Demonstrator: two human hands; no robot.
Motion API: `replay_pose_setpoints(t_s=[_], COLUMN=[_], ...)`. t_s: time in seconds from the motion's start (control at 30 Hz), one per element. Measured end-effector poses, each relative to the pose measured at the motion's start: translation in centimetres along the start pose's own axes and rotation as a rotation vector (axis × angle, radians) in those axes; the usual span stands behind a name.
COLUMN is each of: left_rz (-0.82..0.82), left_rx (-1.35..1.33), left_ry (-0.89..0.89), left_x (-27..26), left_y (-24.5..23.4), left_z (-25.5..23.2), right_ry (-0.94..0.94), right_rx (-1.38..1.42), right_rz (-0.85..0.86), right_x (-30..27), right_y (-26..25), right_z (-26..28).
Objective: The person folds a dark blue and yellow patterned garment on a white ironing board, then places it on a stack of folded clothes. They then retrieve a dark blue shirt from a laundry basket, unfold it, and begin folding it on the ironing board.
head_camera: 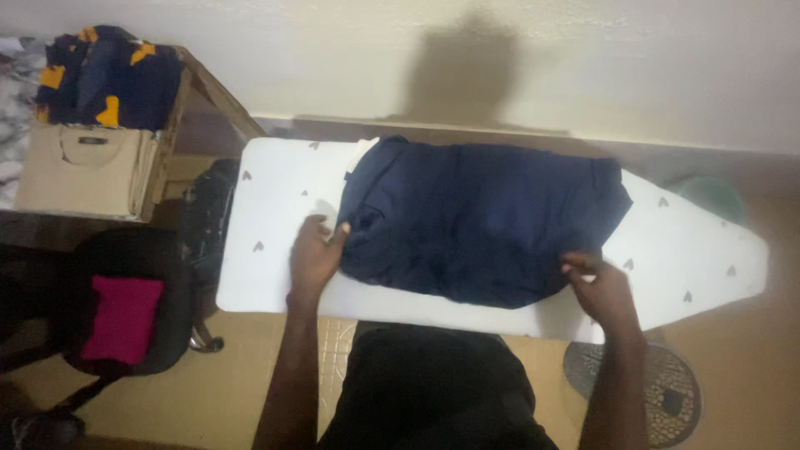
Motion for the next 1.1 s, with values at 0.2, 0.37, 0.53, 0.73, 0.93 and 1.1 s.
replay_pose_setpoints(t_s=[0.2,0.37,0.53,0.73,0.93,1.1], left_rz=[0.225,-0.02,-0.293,-0.639,-0.666,-0.538], left_rx=[0.258,0.202,-0.068,-0.158,-1.004,-1.795], left_ry=[-0.19,0.037,0.036,-0.062,-0.479,-0.316], left_x=[-0.2,0.1,-2.3,-6.4,-7.9,-6.5], left_y=[3.8,5.8,4.2,0.8,6.4,8.8], left_z=[-3.0,-5.7,-2.6,-2.3,0.7,-0.6], right_ry=[-0.208,-0.245,-0.304,-0.668,-0.314,-0.289], right_rx=[-0.003,0.131,0.419,0.641,0.998,0.49], right_rz=[-0.501,-0.419,-0.395,-0.606,-0.036,0.288], right_x=[4.5,5.6,3.9,2.2,8.4,5.7], right_y=[-3.2,-2.8,-5.7,-10.0,-6.1,-4.2], right_z=[0.4,0.1,-0.6,-1.6,-6.2,-3.3])
Point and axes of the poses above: each hand's wrist, its own x-axis towards the middle knuckle, its own y-axis out of the palm, z = x × y, the point moved 9 cm from there along x, towards the middle knuckle, and after that the axes turned 13 degrees about y, right-handed, at the moved point
